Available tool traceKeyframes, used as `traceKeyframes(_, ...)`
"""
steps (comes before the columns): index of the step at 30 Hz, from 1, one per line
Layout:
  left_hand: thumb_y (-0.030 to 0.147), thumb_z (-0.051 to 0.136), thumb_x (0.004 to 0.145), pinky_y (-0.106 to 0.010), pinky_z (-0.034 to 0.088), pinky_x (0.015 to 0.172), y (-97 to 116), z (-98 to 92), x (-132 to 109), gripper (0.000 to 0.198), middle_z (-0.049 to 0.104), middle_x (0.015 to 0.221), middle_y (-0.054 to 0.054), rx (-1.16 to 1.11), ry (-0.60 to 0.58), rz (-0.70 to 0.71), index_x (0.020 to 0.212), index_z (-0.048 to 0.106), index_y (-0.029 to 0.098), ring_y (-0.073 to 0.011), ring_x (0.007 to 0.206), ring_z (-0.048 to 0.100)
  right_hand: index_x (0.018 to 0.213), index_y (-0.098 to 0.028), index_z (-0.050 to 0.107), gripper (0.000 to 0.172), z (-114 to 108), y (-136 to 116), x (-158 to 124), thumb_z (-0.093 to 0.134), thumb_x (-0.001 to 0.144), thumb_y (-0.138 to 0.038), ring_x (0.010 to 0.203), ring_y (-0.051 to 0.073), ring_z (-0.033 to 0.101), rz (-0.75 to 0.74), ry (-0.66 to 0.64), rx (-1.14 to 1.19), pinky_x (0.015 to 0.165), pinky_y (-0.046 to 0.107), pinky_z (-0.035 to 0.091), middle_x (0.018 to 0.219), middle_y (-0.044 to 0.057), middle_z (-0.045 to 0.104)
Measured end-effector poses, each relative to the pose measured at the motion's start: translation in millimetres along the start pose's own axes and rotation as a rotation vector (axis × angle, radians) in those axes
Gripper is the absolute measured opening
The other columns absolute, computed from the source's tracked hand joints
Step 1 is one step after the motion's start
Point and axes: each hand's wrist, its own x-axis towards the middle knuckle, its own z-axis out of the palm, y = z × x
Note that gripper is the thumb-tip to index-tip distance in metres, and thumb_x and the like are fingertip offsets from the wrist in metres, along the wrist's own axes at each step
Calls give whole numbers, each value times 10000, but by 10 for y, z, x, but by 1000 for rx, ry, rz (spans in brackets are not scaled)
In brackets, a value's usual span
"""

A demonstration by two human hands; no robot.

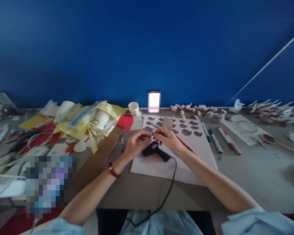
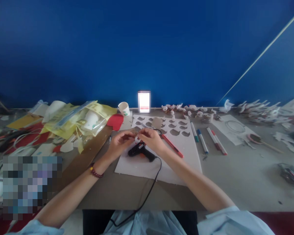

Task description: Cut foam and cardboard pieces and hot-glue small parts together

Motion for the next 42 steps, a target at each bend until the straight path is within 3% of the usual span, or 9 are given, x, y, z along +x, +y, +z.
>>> traceKeyframes(16, 262, 655, 813, -237, 539, 630, 33, 19, -27, 70, 673, 852, -34, 183, 81, 182, 843, 655, 198, -125, 754, 639, 812, -181, 624, 166, 2, 2, -20, 597, 782, -342, 585, 114, 501, -71, -5, -11, 547, 261, 403, 688, -1, 598)
traceKeyframes(42, 163, 604, 832, -223, 487, 648, 112, 10, -47, 61, 666, 903, -44, 248, 17, 232, 807, 651, 193, -125, 814, 620, 851, -185, 662, 157, -5, 51, 10, 637, 787, -327, 654, 121, 585, -228, 89, -139, 565, 240, 438, 814, 30, 675)
